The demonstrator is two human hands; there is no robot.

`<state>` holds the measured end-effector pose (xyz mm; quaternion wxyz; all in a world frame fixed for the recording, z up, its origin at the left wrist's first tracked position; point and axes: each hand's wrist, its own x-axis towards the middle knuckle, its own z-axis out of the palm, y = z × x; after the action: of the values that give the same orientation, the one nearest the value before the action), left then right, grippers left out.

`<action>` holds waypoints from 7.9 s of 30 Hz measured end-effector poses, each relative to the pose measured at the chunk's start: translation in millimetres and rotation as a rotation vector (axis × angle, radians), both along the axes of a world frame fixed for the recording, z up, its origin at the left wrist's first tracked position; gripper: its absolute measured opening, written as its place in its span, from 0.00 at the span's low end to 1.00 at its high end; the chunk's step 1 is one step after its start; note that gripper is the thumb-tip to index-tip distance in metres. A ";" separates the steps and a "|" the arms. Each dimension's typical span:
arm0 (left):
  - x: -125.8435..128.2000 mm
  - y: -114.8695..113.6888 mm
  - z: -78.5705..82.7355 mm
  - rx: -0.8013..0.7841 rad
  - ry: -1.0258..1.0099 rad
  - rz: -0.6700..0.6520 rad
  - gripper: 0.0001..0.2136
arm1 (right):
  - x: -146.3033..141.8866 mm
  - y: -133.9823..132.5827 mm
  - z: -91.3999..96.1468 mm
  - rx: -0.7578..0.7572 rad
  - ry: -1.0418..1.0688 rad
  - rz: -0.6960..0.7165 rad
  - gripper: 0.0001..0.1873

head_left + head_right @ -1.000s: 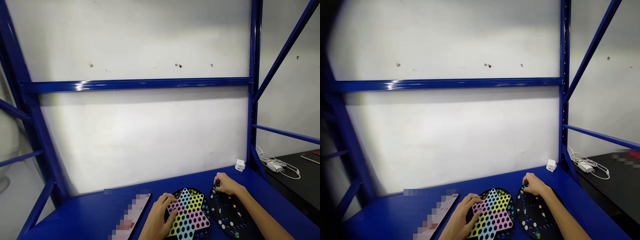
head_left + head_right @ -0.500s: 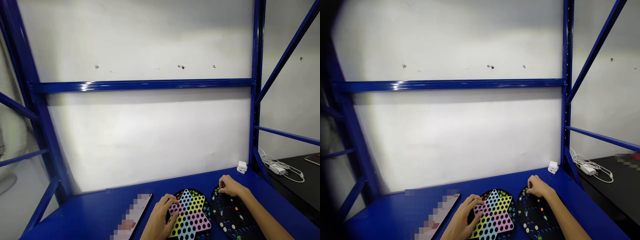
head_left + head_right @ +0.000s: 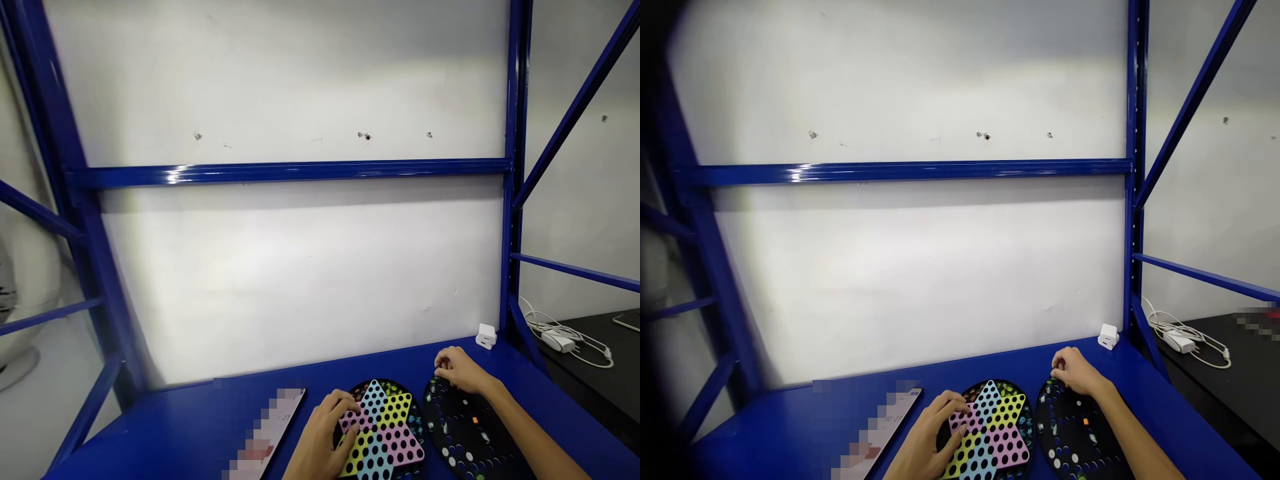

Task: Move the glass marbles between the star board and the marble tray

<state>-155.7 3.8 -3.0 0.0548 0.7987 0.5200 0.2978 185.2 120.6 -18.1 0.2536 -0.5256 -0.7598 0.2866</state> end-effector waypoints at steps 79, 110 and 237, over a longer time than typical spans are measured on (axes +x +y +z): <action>4.3 4.7 7.2 0.179 -0.052 0.045 0.07 | -137.7 -111.2 23.2 0.222 -0.046 0.396 0.07; 15.6 -6.6 16.5 -0.165 0.074 -0.163 0.13 | 82.5 -2.5 -15.8 0.054 -0.229 -0.314 0.09; 1.5 2.4 12.2 0.035 -0.029 -0.074 0.20 | -27.7 -36.0 13.6 -0.043 -0.309 0.147 0.06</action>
<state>-154.2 6.2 9.2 0.0591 0.8139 0.4838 0.3162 157.6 84.5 -4.6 0.1006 -0.5117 -0.8199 0.2363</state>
